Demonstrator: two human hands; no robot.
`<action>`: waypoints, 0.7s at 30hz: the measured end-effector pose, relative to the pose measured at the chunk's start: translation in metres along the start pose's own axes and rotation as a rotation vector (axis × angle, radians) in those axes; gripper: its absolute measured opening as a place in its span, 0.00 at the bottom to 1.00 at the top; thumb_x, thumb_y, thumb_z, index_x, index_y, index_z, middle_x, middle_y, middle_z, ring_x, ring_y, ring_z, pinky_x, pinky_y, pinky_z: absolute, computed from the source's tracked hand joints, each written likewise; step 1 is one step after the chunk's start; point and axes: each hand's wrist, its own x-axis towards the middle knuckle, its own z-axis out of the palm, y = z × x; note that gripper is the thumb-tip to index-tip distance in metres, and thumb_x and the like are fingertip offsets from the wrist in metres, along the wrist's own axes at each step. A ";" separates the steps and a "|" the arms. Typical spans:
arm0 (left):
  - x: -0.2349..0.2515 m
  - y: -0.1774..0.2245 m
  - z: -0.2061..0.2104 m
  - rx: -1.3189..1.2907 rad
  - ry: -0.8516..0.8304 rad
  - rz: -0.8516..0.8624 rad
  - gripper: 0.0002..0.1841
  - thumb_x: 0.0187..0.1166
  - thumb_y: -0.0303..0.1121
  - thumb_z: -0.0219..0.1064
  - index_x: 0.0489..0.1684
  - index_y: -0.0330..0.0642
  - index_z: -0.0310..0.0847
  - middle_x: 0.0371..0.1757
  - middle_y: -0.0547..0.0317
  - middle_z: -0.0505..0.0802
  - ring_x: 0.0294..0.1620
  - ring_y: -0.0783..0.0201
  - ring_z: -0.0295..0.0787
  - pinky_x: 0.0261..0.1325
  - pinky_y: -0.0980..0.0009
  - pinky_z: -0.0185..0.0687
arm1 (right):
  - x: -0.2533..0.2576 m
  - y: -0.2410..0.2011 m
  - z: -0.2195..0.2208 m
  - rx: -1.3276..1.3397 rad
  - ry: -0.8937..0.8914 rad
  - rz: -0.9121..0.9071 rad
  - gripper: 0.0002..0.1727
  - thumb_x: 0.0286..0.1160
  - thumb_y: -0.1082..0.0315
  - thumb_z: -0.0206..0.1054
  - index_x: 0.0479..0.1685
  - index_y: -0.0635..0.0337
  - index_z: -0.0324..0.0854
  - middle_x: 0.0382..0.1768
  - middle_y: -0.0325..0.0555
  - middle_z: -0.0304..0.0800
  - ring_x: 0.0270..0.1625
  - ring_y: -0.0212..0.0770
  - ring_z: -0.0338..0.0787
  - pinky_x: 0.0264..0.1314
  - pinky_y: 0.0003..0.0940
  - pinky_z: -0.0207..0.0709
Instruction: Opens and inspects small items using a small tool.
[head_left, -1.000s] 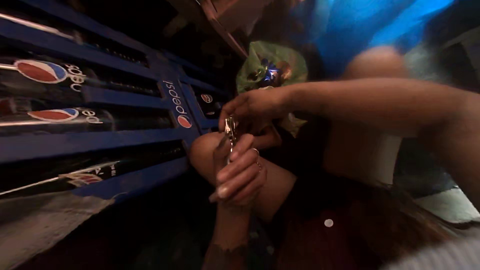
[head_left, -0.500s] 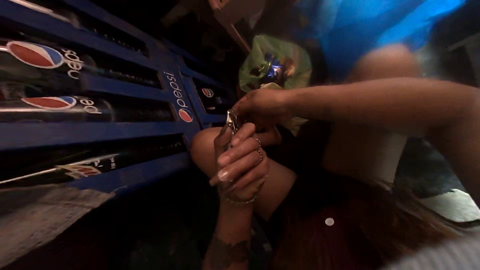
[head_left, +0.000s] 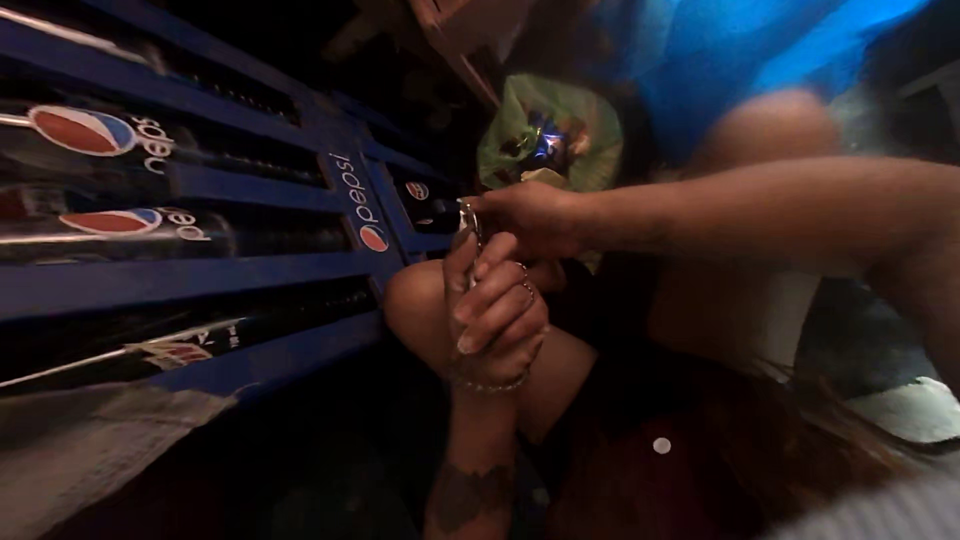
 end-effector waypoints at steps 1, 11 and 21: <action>0.002 0.000 -0.002 0.003 -0.012 -0.010 0.19 0.88 0.46 0.54 0.39 0.39 0.81 0.13 0.67 0.79 0.10 0.73 0.79 0.14 0.82 0.73 | 0.002 0.001 -0.002 0.020 0.007 -0.006 0.22 0.96 0.55 0.43 0.46 0.61 0.77 0.31 0.43 0.83 0.30 0.35 0.86 0.36 0.32 0.84; 0.001 0.000 -0.003 0.121 0.083 0.006 0.19 0.84 0.49 0.62 0.37 0.40 0.82 0.16 0.68 0.79 0.12 0.73 0.78 0.16 0.80 0.75 | 0.004 -0.006 -0.004 -0.013 0.039 -0.034 0.28 0.95 0.49 0.45 0.46 0.66 0.79 0.33 0.46 0.87 0.34 0.36 0.88 0.39 0.33 0.86; -0.015 0.017 -0.027 0.738 0.313 0.023 0.26 0.76 0.66 0.63 0.36 0.51 0.86 0.27 0.64 0.87 0.18 0.72 0.81 0.18 0.79 0.77 | 0.003 -0.012 -0.009 -0.214 -0.053 -0.136 0.17 0.94 0.61 0.51 0.53 0.65 0.81 0.40 0.44 0.89 0.36 0.34 0.90 0.38 0.28 0.87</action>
